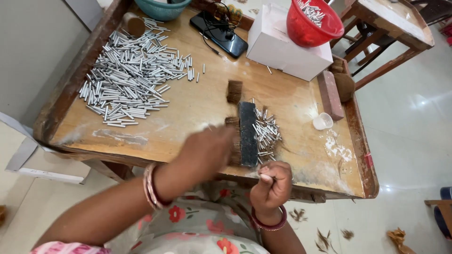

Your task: Sorting and inspecting small metal rods on a workbench using a brush and collection area.

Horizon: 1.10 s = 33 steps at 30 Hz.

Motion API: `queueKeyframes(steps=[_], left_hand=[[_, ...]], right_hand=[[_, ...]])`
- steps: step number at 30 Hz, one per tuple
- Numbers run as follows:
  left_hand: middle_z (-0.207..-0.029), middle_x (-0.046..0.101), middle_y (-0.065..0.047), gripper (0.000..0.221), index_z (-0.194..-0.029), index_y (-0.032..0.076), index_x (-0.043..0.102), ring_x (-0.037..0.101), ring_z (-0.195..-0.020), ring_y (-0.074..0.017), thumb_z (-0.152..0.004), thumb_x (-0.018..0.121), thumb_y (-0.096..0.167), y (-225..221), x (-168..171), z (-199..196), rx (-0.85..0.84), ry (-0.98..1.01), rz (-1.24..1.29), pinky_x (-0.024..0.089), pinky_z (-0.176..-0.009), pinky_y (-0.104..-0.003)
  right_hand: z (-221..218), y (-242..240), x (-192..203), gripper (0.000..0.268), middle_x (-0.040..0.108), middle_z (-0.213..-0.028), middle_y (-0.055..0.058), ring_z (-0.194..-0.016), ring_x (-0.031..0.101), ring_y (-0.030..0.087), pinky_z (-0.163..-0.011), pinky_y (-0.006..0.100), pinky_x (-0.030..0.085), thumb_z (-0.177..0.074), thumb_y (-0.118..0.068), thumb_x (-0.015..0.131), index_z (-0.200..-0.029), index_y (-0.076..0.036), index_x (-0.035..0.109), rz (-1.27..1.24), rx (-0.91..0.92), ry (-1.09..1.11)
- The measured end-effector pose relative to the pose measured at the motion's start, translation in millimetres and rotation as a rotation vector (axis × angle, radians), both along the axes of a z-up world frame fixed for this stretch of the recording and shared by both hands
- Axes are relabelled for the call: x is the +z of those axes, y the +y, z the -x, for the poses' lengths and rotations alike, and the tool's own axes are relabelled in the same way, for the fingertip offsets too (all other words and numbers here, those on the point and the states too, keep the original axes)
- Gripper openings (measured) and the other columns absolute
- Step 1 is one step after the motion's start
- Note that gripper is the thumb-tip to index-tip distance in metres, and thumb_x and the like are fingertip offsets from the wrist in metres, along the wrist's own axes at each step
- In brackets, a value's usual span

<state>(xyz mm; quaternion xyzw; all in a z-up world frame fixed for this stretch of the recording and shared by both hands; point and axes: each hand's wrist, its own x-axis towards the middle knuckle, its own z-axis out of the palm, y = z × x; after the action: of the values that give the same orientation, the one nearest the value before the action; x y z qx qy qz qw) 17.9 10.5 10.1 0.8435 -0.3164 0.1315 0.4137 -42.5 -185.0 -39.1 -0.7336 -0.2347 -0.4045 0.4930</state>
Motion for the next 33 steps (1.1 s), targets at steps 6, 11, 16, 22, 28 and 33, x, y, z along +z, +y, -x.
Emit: queueKeyframes(steps=[6, 11, 16, 22, 28, 33], left_hand=[[-0.104, 0.066, -0.014, 0.015, -0.094, 0.010, 0.075, 0.063, -0.103, -0.0328, -0.084, 0.064, 0.008, 76, -18, -140, 0.658, -0.272, -0.491, 0.052, -0.075, -0.047], [-0.112, 0.061, -0.011, 0.012, -0.090, 0.011, 0.077, 0.057, -0.114, -0.0299, -0.085, 0.066, 0.012, 70, -26, -152, 0.708, -0.276, -0.611, 0.043, -0.089, -0.044], [-0.109, 0.062, -0.012, 0.017, -0.096, 0.005, 0.073, 0.058, -0.109, -0.0284, -0.082, 0.066, 0.012, 67, -36, -149, 0.745, -0.363, -0.624, 0.045, -0.086, -0.041], [-0.092, 0.064, -0.017, 0.034, -0.113, 0.001, 0.064, 0.064, -0.087, -0.0345, -0.083, 0.055, -0.011, 14, 16, -36, 0.251, -0.159, -0.041, 0.051, -0.078, -0.044], [-0.093, 0.066, -0.009, 0.011, -0.111, 0.002, 0.063, 0.065, -0.087, -0.0191, -0.102, 0.063, 0.008, -46, -11, 38, -0.314, 0.418, 0.822, 0.053, -0.080, -0.031], [-0.093, 0.073, -0.004, 0.018, -0.106, 0.005, 0.061, 0.069, -0.091, -0.0088, -0.100, 0.065, 0.021, -58, -15, 49, -0.438, 0.949, 1.314, 0.056, -0.087, -0.027]], right_hand=[[-4, -16, 8, 0.027, 0.056, -0.098, 0.008, -0.080, 0.056, 0.013, -0.073, 0.025, 0.049, -0.110, -0.027, 0.058, -0.101, -0.003, 0.053, -0.060, -0.103, -0.038], [-1, -21, 10, 0.023, 0.057, -0.099, 0.008, -0.081, 0.055, 0.012, -0.074, 0.024, 0.047, -0.109, -0.023, 0.060, -0.102, -0.002, 0.054, -0.021, -0.156, 0.013], [5, -20, 17, 0.023, 0.057, -0.100, 0.008, -0.087, 0.055, 0.014, -0.078, 0.024, 0.047, -0.109, -0.022, 0.062, -0.103, -0.001, 0.055, 0.004, -0.152, 0.006], [12, -18, 16, 0.024, 0.057, -0.097, 0.007, -0.083, 0.053, 0.012, -0.075, 0.023, 0.044, -0.107, -0.023, 0.063, -0.099, -0.002, 0.056, -0.040, -0.132, 0.094], [7, 2, 10, 0.029, 0.055, -0.096, 0.005, -0.081, 0.052, 0.011, -0.073, 0.024, 0.044, -0.106, -0.028, 0.067, -0.099, -0.002, 0.055, -0.331, 0.153, 0.201], [2, 9, 1, 0.030, 0.053, -0.096, 0.005, -0.083, 0.050, 0.010, -0.073, 0.024, 0.042, -0.106, -0.027, 0.070, -0.100, -0.002, 0.055, -0.521, 0.221, 0.142]])
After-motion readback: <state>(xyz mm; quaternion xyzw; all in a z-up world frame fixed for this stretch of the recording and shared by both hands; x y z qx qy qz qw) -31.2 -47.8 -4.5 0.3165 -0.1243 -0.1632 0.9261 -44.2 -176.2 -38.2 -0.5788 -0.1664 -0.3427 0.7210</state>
